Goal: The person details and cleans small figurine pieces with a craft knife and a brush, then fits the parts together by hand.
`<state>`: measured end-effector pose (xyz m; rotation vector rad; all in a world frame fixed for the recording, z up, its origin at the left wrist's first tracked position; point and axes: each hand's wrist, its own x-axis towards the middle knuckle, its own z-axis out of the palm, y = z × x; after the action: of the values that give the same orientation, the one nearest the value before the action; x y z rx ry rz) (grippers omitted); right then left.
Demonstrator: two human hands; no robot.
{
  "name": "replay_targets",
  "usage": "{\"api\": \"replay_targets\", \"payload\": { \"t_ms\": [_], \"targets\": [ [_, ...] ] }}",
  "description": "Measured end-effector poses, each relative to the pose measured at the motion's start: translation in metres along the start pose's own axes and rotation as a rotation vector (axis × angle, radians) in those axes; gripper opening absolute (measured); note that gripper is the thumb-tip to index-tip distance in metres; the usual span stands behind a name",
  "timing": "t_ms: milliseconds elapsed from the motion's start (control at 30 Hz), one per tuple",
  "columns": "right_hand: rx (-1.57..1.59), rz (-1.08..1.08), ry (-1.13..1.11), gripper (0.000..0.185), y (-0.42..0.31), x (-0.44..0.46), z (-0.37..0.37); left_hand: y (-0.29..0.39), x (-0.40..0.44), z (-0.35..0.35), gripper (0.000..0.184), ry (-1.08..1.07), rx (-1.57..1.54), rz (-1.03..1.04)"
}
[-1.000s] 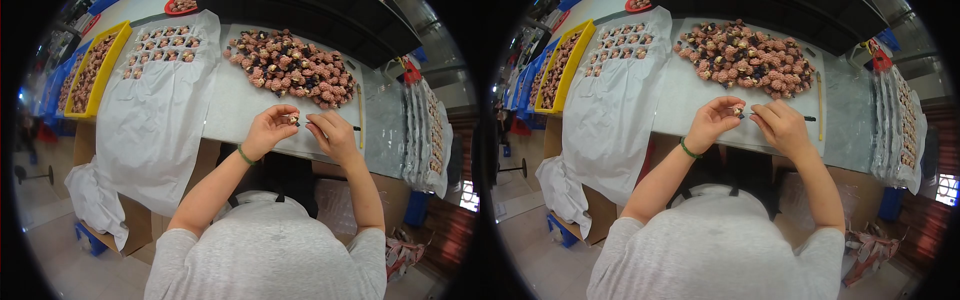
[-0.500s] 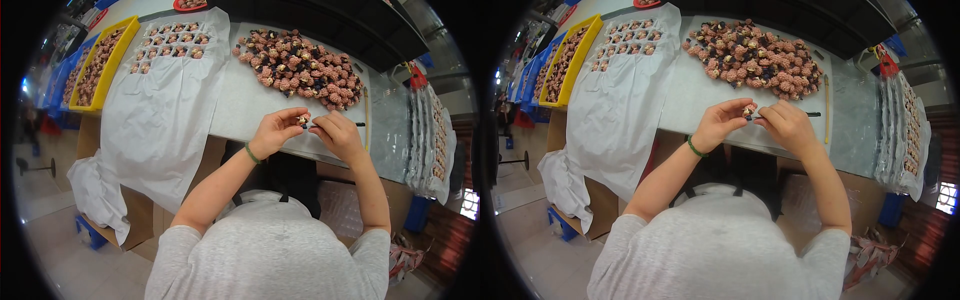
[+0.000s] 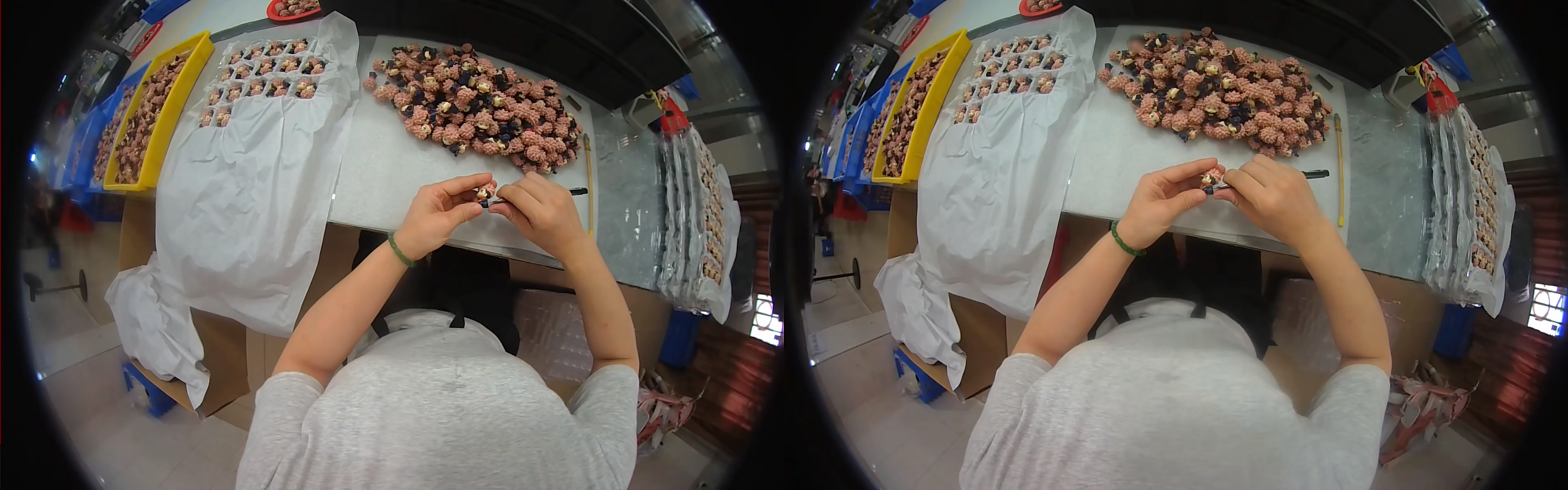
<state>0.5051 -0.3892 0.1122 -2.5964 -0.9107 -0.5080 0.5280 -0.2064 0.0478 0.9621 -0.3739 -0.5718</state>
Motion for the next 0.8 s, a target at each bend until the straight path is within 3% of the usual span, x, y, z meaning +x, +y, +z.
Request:
{"api": "replay_targets", "payload": {
  "t_ms": [800],
  "targets": [
    [-0.021,-0.031,0.008,0.022,0.0019,0.0006,0.0015,0.0,0.0002,-0.0004,0.041,-0.01,0.027,-0.015]
  ]
}}
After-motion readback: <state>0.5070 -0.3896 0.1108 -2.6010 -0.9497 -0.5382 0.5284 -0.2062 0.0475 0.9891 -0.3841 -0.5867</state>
